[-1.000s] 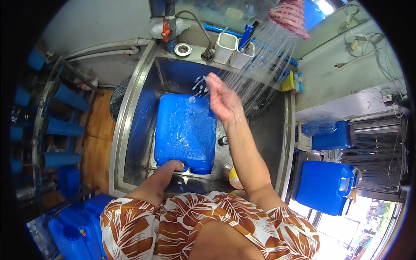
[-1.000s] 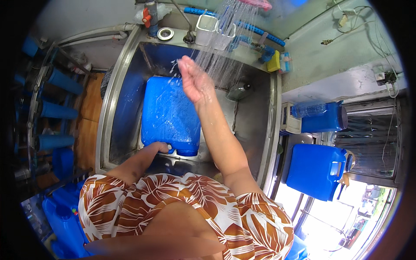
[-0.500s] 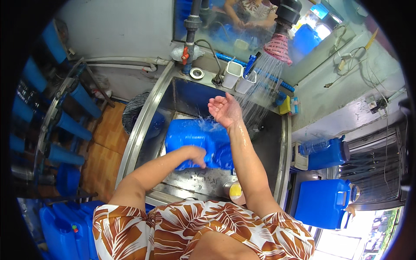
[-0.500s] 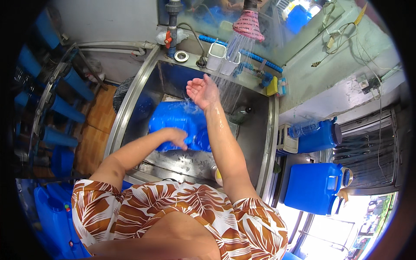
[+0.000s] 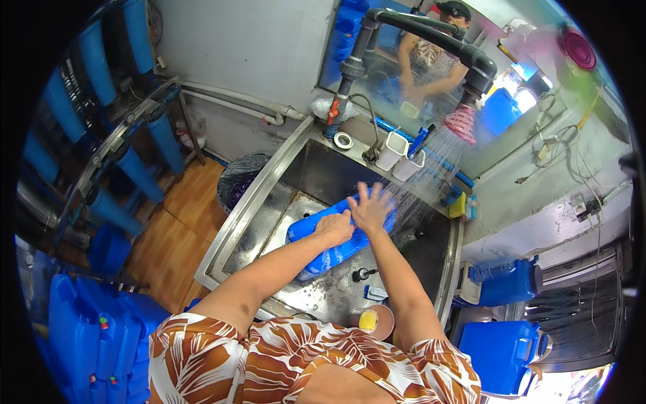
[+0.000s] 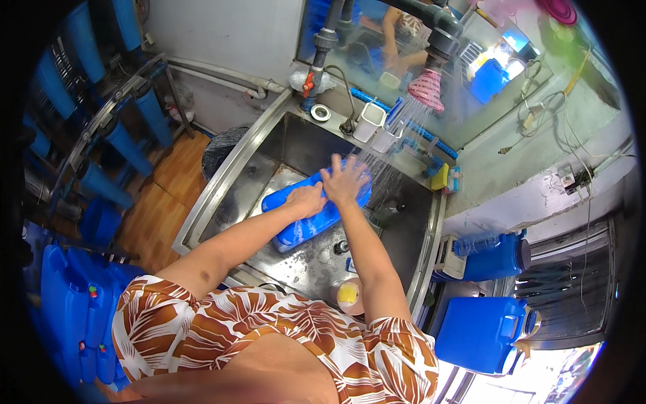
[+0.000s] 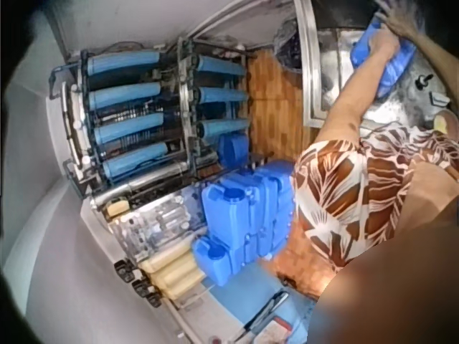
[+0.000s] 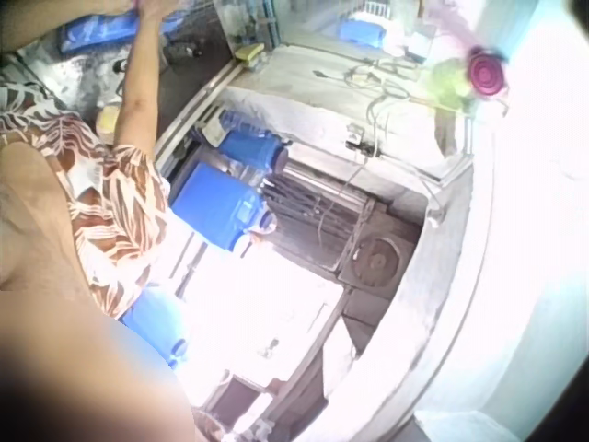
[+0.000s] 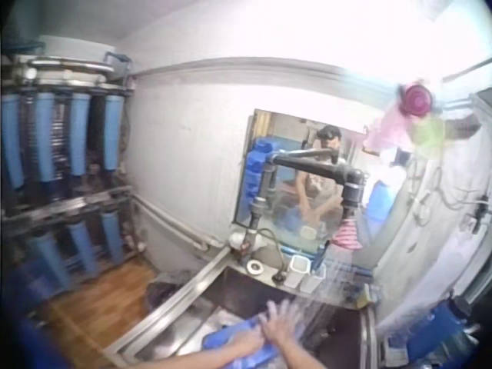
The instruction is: The person washes a blue plastic container in a stainless steel sink using a yellow sponge and running water. They scrub the exterior and interior, rinse thoroughly, and then place the container on a nearby counter. The person also rinses the container's lid under the tap and secures it onto the container.
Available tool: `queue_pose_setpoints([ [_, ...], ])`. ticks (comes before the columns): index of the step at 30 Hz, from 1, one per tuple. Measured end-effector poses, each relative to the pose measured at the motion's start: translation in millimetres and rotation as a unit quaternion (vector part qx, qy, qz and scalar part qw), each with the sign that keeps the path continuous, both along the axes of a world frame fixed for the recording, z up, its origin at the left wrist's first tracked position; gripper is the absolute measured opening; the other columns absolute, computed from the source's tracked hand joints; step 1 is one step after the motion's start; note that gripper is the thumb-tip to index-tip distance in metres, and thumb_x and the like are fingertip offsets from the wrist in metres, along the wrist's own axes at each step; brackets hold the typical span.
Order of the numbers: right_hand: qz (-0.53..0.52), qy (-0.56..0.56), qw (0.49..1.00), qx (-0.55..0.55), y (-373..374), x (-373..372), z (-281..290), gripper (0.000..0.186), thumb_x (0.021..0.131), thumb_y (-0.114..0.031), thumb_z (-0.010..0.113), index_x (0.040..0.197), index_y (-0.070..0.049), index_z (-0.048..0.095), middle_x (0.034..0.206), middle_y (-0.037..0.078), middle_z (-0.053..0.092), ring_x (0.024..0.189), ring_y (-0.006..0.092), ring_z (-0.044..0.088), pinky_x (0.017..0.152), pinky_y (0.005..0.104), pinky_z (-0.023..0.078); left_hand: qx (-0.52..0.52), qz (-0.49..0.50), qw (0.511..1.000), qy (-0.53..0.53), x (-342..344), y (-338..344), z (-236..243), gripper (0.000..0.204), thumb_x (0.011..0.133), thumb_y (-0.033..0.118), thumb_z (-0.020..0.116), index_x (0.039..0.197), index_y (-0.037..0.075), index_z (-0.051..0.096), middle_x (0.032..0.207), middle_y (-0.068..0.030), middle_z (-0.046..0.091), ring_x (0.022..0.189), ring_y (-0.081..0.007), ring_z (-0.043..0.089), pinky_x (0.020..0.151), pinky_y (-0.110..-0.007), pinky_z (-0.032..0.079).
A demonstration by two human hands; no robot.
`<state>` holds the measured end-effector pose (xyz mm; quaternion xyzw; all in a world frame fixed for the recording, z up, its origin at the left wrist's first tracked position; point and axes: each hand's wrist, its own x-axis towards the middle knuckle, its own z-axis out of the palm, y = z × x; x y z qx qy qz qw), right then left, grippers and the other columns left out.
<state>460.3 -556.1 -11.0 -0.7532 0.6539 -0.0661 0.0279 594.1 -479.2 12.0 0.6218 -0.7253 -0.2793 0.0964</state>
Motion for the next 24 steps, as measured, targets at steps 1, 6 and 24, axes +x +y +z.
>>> queue_pose_setpoints([
  [1,0.12,0.042,0.992,0.027,-0.3,1.2,2.9,0.063,0.087,-0.061,0.052,0.14,-0.029,0.042,0.155,0.019,0.024,0.14,0.0456,0.02,0.1,0.0757,0.021,-0.003,0.024,1.0,0.007,-0.5,0.6,-0.7,0.042,0.093,0.034,0.056,0.115,-0.001,0.05,0.096,-0.0245,0.067,0.092,-0.0405,0.066,0.081,-0.051,0.051],
  [6,-0.171,-0.031,0.985,-0.008,-0.3,16.0,20.9,0.084,0.078,-0.064,0.061,0.148,-0.027,0.033,0.154,0.024,0.023,0.14,0.0504,0.017,0.1,0.0751,0.022,-0.031,0.063,0.997,0.025,-18.5,11.8,-6.2,0.035,0.091,0.026,0.057,0.111,-0.002,0.051,0.09,-0.0238,0.068,0.088,-0.0405,0.067,0.077,-0.051,0.052],
  [24,-0.057,-0.006,0.998,0.034,-5.8,-17.7,40.8,0.044,0.074,-0.047,0.069,0.099,-0.012,0.073,0.115,0.014,0.065,0.112,0.0329,0.058,0.084,0.0458,0.051,-0.074,-0.029,0.992,-0.098,8.1,-12.7,-8.3,0.028,0.076,0.01,0.067,0.103,0.005,0.063,0.094,-0.0192,0.069,0.091,-0.0357,0.068,0.077,-0.047,0.054],
])
